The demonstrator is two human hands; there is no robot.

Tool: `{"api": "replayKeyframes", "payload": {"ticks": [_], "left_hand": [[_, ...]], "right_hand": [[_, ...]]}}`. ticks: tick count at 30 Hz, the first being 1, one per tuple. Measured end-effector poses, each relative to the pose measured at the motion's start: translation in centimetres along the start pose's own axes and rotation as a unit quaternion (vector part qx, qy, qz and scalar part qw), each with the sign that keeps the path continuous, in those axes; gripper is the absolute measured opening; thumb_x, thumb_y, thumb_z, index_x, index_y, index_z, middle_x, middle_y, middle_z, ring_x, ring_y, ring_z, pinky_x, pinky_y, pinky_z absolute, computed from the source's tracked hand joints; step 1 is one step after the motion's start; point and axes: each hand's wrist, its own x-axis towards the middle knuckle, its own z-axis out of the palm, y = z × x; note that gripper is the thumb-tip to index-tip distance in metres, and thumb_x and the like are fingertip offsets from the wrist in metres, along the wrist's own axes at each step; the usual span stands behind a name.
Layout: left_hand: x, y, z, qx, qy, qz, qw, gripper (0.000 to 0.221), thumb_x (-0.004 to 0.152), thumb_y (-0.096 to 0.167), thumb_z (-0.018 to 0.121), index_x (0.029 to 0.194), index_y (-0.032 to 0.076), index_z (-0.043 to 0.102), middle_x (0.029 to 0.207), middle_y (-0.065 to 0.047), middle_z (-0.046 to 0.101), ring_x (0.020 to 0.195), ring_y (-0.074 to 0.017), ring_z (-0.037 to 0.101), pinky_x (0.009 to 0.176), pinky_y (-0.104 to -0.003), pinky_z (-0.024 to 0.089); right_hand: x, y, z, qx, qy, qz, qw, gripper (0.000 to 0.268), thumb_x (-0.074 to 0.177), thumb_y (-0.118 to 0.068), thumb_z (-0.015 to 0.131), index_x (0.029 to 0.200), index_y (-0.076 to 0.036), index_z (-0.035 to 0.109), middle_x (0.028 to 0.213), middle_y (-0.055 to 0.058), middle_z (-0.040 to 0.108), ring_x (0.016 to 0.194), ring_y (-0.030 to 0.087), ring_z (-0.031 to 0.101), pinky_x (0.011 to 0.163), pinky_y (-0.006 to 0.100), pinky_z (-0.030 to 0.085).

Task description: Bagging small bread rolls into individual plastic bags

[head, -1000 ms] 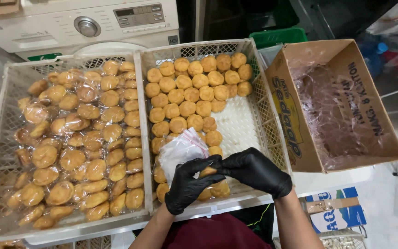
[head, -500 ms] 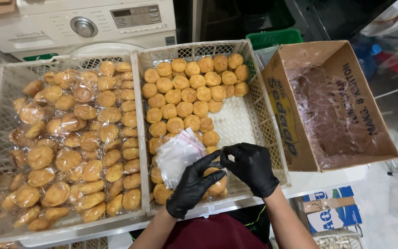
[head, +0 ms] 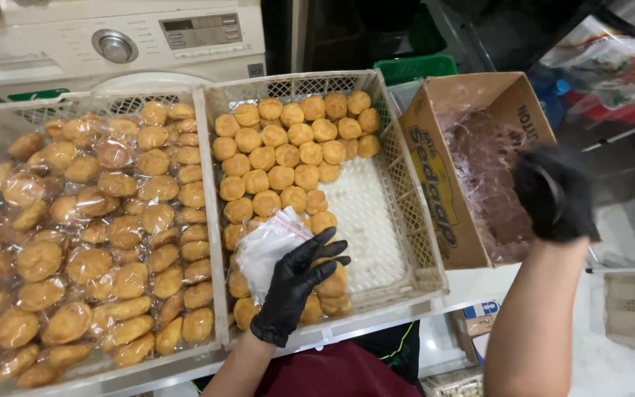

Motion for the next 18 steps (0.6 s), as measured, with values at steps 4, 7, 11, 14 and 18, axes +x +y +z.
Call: {"api": "replayKeyframes", "payload": {"ticks": [4, 7, 11, 14, 18], "left_hand": [[0.4, 0.1, -0.5, -0.034, 0.017, 0.029, 0.999, 0.057, 0.093, 0.012, 0.066, 0.147, -0.001, 0.052, 0.135, -0.021, 0.068, 0.121, -0.0376, 0.068, 0.107, -0.047, 0.054], [0.7, 1.1, 0.0, 0.003, 0.079, 0.022, 0.997, 0.053, 0.094, 0.020, 0.063, 0.143, 0.002, 0.057, 0.133, -0.020, 0.071, 0.124, -0.0291, 0.066, 0.108, -0.041, 0.052], [0.8, -1.7, -1.5, -0.064, 0.067, 0.022, 0.995, 0.057, 0.099, 0.033, 0.053, 0.146, 0.002, 0.056, 0.134, -0.020, 0.069, 0.114, -0.0380, 0.071, 0.098, -0.043, 0.056], [1.8, -3.9, -1.7, -0.131, 0.067, 0.047, 0.988, 0.049, 0.097, 0.019, 0.065, 0.142, -0.001, 0.058, 0.131, -0.021, 0.069, 0.119, -0.0328, 0.067, 0.101, -0.051, 0.059], [0.2, 0.2, -0.6, 0.122, 0.057, 0.058, 0.989, 0.029, 0.101, 0.021, 0.055, 0.119, 0.011, 0.077, 0.133, -0.006, 0.072, 0.143, -0.0186, 0.054, 0.123, -0.036, 0.038]], "right_hand": [[2.0, 0.7, 1.2, -0.547, 0.086, 0.100, 0.827, 0.036, 0.092, -0.032, 0.076, 0.126, -0.020, 0.074, 0.112, 0.010, 0.073, 0.095, 0.024, 0.069, 0.077, 0.037, 0.056], [-0.8, -2.6, 6.0, -0.292, 0.174, 0.071, 0.938, 0.015, 0.100, -0.017, 0.069, 0.113, -0.010, 0.075, 0.097, 0.003, 0.074, 0.078, 0.008, 0.067, 0.068, 0.019, 0.053], [-6.4, -0.7, 8.2, -0.232, -0.085, 0.009, 0.969, 0.012, 0.082, -0.016, 0.066, 0.072, -0.010, 0.067, 0.107, 0.013, 0.071, 0.105, 0.022, 0.067, 0.098, 0.037, 0.050], [-8.9, 1.4, 14.6, -0.233, -0.237, 0.059, 0.941, 0.009, 0.083, -0.014, 0.076, 0.088, -0.007, 0.081, 0.109, 0.010, 0.076, 0.111, 0.023, 0.070, 0.099, 0.036, 0.051], [-11.2, 6.5, 17.5, -0.101, -0.252, 0.197, 0.942, 0.038, 0.082, -0.024, 0.082, 0.113, -0.005, 0.070, 0.111, 0.007, 0.072, 0.107, 0.018, 0.068, 0.097, 0.033, 0.051]]}}
